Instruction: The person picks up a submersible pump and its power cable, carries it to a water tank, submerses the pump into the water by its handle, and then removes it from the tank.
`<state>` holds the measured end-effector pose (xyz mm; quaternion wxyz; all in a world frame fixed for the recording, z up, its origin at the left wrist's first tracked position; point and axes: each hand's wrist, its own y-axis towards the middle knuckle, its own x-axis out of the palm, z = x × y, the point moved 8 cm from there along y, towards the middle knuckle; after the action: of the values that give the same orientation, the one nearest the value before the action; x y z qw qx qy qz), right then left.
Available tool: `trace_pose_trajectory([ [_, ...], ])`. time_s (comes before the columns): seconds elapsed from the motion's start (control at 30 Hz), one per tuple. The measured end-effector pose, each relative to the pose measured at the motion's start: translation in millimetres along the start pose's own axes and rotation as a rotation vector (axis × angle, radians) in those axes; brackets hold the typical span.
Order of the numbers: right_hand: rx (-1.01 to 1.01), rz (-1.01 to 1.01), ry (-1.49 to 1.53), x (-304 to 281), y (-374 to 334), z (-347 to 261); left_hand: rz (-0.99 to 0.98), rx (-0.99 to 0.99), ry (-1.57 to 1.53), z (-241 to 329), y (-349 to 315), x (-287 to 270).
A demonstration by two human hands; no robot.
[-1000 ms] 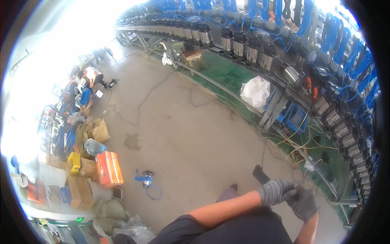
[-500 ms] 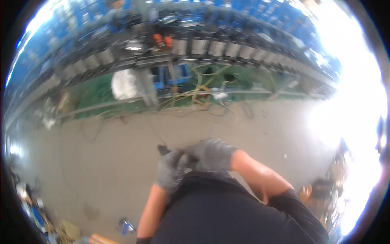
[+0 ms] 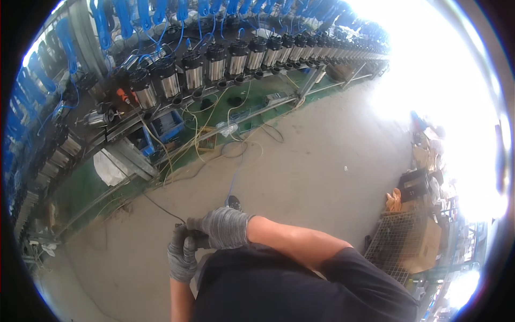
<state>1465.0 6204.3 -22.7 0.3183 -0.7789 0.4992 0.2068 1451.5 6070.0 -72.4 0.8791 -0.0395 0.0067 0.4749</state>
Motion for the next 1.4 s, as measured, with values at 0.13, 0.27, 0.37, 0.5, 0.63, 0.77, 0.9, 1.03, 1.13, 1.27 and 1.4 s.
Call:
trace_pose_trajectory([
  [0.13,0.054,-0.046,0.016,-24.9,-9.8,0.6,-0.008,0.02,-0.285,6.6,12.2,18.7],
  [0.27,0.168,-0.009,0.091,-48.6,-20.3,22.0,-0.104,0.025,-0.122,17.7,31.4,29.6],
  [0.37,0.2,-0.014,0.194,-71.9,-27.7,41.7,-0.187,-0.083,0.304,23.7,45.9,49.0],
  [0.5,0.066,0.056,0.251,-88.2,-31.0,92.1,-0.15,0.037,0.282,9.9,76.5,89.6],
  [0.63,0.126,-0.001,0.366,-133.1,-49.1,139.2,-0.052,-0.16,0.139,-12.5,117.4,133.0],
  [0.77,-0.111,0.276,0.156,-186.2,-72.3,219.2,0.06,0.02,0.214,-5.7,176.1,172.4],
  [0.9,0.072,0.322,0.445,-243.9,-138.1,348.9,0.286,-0.295,0.341,-26.7,224.0,194.1],
  [1.03,0.35,0.309,0.535,-281.8,-188.0,522.1,0.485,-0.289,0.269,-62.0,270.9,235.7],
  [1.13,0.459,0.35,0.567,-312.3,-208.5,653.8,0.537,-0.307,0.281,-96.7,304.2,247.4],
  [1.27,0.599,0.462,0.677,-347.5,-222.5,861.3,0.473,-0.232,0.398,-162.2,372.1,275.6],
  [1.4,0.82,0.594,1.097,-399.4,-212.4,1009.8,0.431,-0.157,0.709,-219.2,418.7,276.8],
])
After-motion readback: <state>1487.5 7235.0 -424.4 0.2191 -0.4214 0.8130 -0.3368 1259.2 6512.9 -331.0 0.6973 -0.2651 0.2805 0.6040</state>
